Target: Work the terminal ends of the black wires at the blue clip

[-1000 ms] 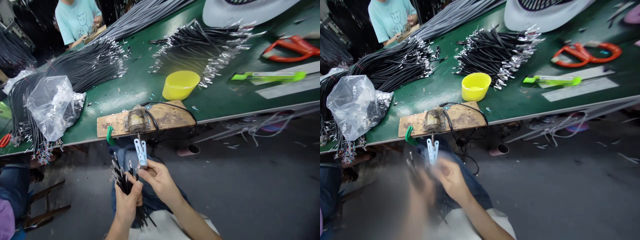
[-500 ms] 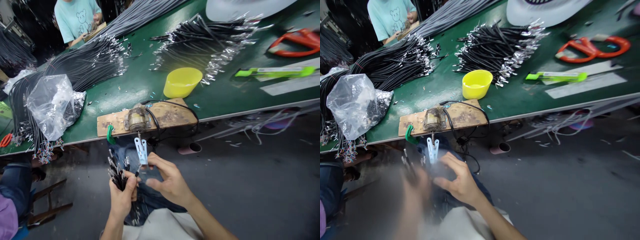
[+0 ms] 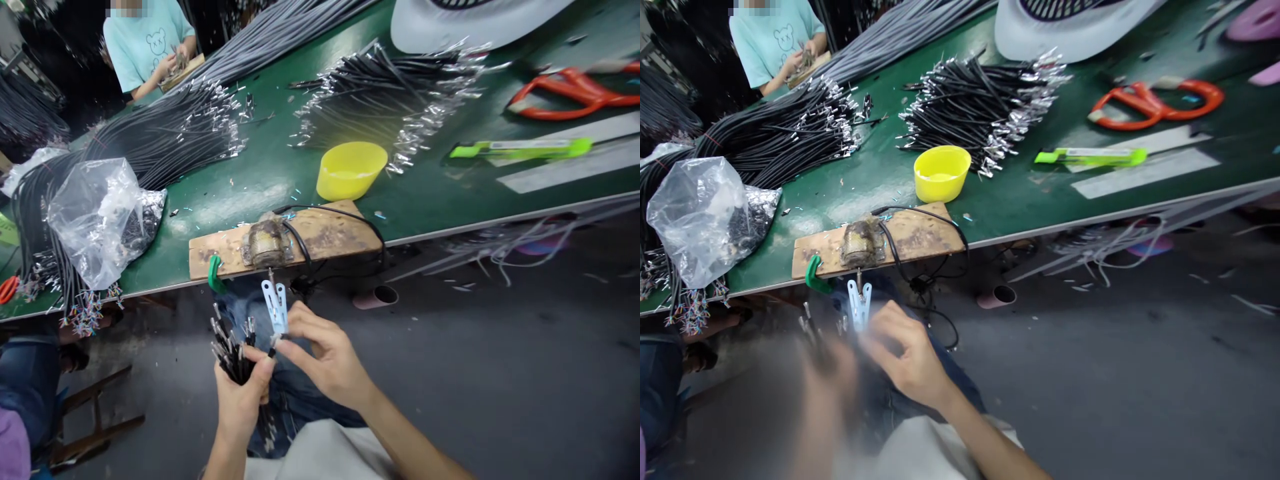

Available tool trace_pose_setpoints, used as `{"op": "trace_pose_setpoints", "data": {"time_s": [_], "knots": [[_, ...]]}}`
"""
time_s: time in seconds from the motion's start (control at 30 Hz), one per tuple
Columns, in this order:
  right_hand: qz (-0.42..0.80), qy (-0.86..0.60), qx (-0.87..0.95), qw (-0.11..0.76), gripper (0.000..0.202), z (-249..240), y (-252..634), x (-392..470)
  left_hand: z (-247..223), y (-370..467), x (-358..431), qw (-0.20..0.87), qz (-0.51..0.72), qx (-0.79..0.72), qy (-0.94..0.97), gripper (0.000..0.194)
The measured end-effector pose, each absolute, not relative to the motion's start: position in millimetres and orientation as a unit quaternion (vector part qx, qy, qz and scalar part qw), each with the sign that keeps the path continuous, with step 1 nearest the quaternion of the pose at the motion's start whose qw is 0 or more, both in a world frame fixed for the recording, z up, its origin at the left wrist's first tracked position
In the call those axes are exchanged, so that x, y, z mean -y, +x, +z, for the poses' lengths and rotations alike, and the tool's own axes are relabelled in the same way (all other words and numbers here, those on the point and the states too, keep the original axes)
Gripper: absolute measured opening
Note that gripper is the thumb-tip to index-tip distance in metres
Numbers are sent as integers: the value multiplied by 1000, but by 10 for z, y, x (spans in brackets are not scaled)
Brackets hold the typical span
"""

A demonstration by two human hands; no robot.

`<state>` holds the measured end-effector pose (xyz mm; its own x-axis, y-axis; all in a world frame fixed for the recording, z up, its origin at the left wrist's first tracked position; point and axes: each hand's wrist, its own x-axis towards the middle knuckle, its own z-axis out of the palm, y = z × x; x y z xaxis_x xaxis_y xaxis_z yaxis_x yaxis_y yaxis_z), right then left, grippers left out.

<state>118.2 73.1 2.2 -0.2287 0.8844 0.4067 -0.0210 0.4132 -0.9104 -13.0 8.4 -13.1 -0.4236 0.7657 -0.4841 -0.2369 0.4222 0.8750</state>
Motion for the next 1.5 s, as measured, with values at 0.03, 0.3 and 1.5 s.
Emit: {"op": "trace_pose_setpoints", "data": {"time_s": [0.03,0.3,1.5], "knots": [[395,-344,658,541,16,44,1148,-700,-145,-136,-96,486,502,-686,202,25],[344,-329,663,577,14,-30,1143,-659,-268,-113,-26,544,479,-667,174,36],[844,-241,238,417,40,84,1047,-1061,238,0,-276,386,566,-611,397,2]]}}
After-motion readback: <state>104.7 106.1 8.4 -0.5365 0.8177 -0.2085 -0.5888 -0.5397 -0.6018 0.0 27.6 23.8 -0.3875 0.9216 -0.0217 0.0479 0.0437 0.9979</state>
